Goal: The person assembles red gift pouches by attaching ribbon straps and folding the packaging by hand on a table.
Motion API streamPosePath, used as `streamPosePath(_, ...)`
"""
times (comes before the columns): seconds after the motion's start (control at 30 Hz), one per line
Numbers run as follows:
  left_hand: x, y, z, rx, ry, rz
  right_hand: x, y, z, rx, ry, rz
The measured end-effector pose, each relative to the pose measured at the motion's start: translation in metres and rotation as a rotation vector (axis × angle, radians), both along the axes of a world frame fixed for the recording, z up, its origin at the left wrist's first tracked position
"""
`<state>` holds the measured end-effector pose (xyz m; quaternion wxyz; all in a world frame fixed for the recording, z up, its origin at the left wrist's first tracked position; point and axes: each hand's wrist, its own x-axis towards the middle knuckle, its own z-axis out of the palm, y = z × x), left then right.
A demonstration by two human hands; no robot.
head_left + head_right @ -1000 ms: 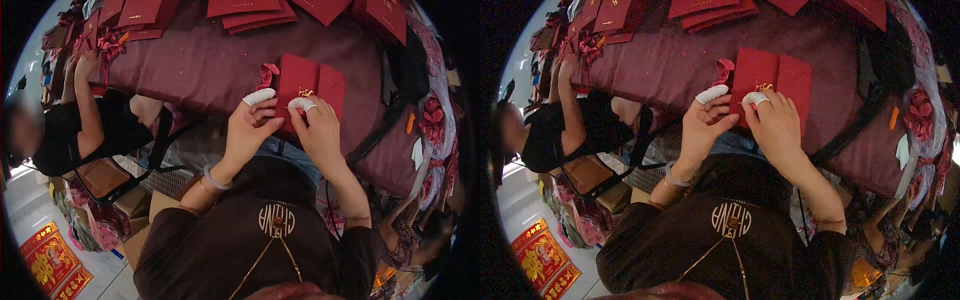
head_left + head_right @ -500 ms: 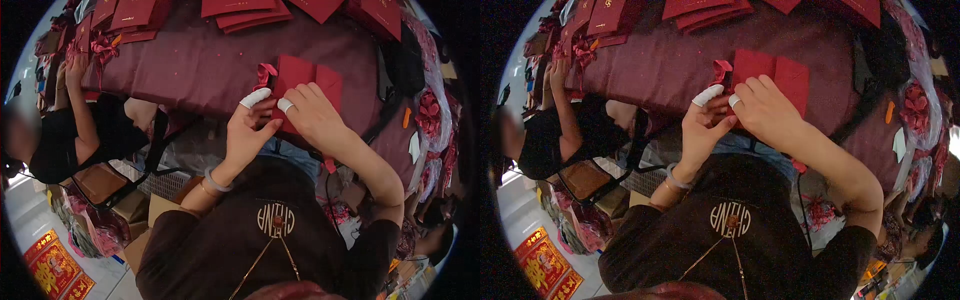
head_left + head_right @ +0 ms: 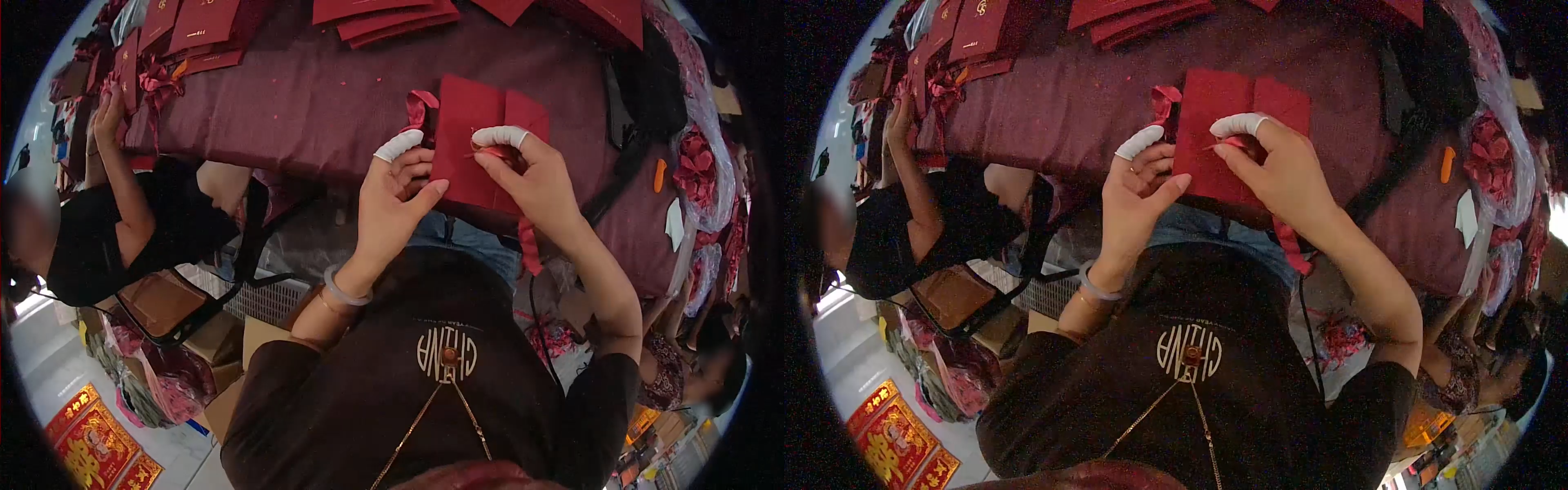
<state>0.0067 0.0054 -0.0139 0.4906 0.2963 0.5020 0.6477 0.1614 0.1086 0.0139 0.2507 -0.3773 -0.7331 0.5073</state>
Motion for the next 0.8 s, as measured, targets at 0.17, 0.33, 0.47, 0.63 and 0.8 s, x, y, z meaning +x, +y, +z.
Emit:
streamPosePath(0.17,-0.004,0.000,0.000,-0.017,-0.046,-0.043,0.006,-0.001,-0.004,0.144,-0.009,0.068)
streamPosePath(0.33,-0.005,-0.001,-0.003,-0.035,-0.043,-0.045,0.001,-0.002,-0.003,0.142,-0.029,0.053)
streamPosePath(0.47,-0.009,0.000,0.001,-0.093,-0.123,-0.050,0.001,-0.002,-0.001,0.121,-0.040,0.059)
streamPosePath(0.63,-0.010,0.002,-0.001,-0.130,-0.126,-0.056,0.000,-0.001,-0.003,0.204,-0.026,0.082)
streamPosePath(0.8,-0.012,0.003,-0.004,-0.120,-0.105,-0.075,-0.001,-0.001,-0.006,0.200,-0.022,0.078)
